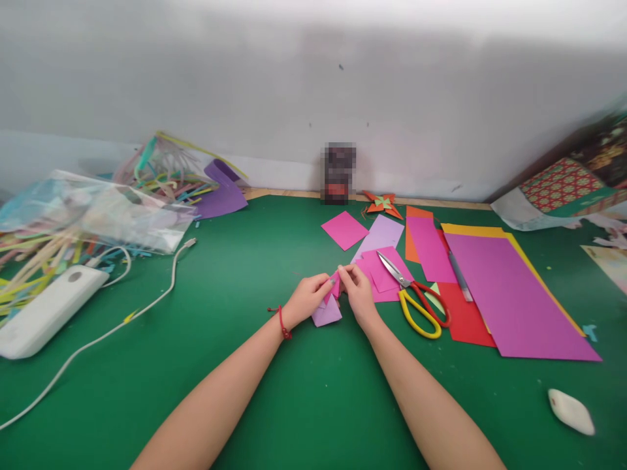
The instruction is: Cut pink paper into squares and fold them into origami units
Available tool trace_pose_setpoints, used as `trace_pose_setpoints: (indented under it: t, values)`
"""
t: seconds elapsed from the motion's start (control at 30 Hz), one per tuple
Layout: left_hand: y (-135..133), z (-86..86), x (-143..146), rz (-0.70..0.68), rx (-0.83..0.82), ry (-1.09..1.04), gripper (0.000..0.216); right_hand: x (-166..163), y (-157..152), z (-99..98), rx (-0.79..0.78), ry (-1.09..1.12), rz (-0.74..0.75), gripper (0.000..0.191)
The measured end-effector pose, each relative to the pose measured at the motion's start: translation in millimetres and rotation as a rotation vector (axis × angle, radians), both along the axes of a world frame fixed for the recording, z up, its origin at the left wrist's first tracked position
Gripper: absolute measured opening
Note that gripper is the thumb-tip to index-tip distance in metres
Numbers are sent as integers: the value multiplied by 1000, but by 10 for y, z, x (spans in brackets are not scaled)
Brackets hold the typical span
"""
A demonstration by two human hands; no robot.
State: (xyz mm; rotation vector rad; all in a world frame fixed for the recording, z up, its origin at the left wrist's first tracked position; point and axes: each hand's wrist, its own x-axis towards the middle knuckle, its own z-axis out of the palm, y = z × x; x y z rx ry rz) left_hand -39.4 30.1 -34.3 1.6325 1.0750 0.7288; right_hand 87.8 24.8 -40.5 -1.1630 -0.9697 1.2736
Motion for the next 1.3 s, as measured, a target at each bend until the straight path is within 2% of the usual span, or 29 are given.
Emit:
trace_pose_setpoints:
  t: [0.2,0.3,0.63,0.73,0.87,1.0,1.17,1.3]
  values:
    - [10,8,-5,1,108,104,31,35,-13,-4,110,-206,14,23]
    - [5,18,-8,-17,103,104,32,43,-21,-6,167,-250,-4,22]
    - [4,-3,-24,-76,-112,-98,29,45,-11,32,122,-185,45,28]
    - [2,9,-25,-80,-79,-58,29,48,-8,27,128,-163,53,28]
    - [6,28,-14,-78,36,42,33,38,-15,14,123,-170,-30,30]
    - [12,20,5,-30,86,68,33,14,-12,9,95,-142,-42,29]
    - [23,-6,3,64,7,-31,28,6,21,-7,66,-47,14,31]
    - [51,12,-14,152,-156,-242,34,52,53,4,25,49,-187,36]
